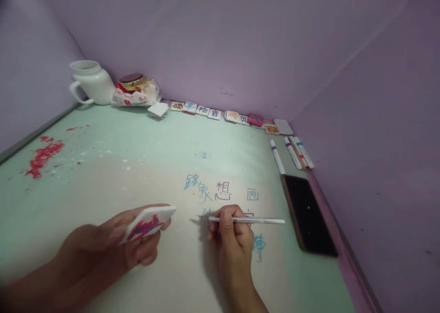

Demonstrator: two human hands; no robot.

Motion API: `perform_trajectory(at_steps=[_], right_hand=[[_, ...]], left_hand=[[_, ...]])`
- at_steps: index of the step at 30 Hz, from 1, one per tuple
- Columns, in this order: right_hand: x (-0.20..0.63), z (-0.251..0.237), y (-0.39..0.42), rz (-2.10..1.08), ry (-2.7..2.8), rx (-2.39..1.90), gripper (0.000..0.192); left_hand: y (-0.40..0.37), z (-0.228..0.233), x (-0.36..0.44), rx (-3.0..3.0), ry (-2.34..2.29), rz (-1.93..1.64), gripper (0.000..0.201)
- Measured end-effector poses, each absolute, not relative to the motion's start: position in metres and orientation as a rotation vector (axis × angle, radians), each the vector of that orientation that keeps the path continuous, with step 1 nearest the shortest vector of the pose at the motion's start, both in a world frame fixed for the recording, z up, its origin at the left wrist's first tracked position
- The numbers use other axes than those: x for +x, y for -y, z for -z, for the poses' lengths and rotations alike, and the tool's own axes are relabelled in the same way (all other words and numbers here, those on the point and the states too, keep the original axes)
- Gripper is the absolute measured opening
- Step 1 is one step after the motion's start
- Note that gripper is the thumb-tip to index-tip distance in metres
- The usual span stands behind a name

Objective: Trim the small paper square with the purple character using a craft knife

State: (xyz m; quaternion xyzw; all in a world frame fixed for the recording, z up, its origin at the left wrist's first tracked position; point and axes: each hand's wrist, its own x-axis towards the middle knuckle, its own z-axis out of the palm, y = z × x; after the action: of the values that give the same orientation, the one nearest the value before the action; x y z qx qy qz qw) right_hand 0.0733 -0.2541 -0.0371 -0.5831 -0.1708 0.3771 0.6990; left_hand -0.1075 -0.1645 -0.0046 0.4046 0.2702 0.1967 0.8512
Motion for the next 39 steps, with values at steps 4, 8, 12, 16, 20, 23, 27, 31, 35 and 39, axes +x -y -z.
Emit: perform_trajectory(at_steps=[4,8,12,16,20,23,27,31,35,39], right_hand=[[0.074,0.038,0.254,-0.837,0.359,-1.290,0.038],[0.074,0.039,0.253,-0.825,0.359,-1.273,0.039],[0.077,0.039,0.254,-0.832,0.361,-1.270,0.041],[0.083,0.040,0.258,-0.855,0.385,-1.292,0.041],[0.084,0.041,0.262,-0.850,0.429,-1.318,0.042],[0.081,0.042,0.262,-0.810,0.471,-1.339,0.039],[0.077,0.041,0.262,-0.795,0.519,-1.349,0.039],[0.070,0.036,0.263,-0.940,0.613,-1.293,0.036],[0.063,0.033,0.266,-1.052,0.674,-1.227,0.032],[0.074,0.029,0.272,-0.979,0.607,-1.220,0.029]], left_hand=[[0.180,0.011,-0.118,1.632,-0.748,-0.778,0.049],[0.190,0.027,-0.112,2.376,-0.726,-0.771,0.038],[0.188,0.034,-0.105,2.583,-0.813,-0.593,0.055],[0.186,0.031,-0.106,2.587,-0.889,-0.550,0.045],[0.185,0.032,-0.105,2.531,-0.865,-0.597,0.029],[0.184,0.033,-0.103,2.514,-0.818,-0.669,0.028],[0.184,0.024,-0.103,2.522,-0.679,-0.876,0.034],[0.183,0.019,-0.103,2.585,-0.590,-1.013,0.041],[0.175,0.030,-0.099,2.592,-0.518,-1.030,0.041],[0.176,0.022,-0.106,2.564,-0.432,-0.906,0.059]])
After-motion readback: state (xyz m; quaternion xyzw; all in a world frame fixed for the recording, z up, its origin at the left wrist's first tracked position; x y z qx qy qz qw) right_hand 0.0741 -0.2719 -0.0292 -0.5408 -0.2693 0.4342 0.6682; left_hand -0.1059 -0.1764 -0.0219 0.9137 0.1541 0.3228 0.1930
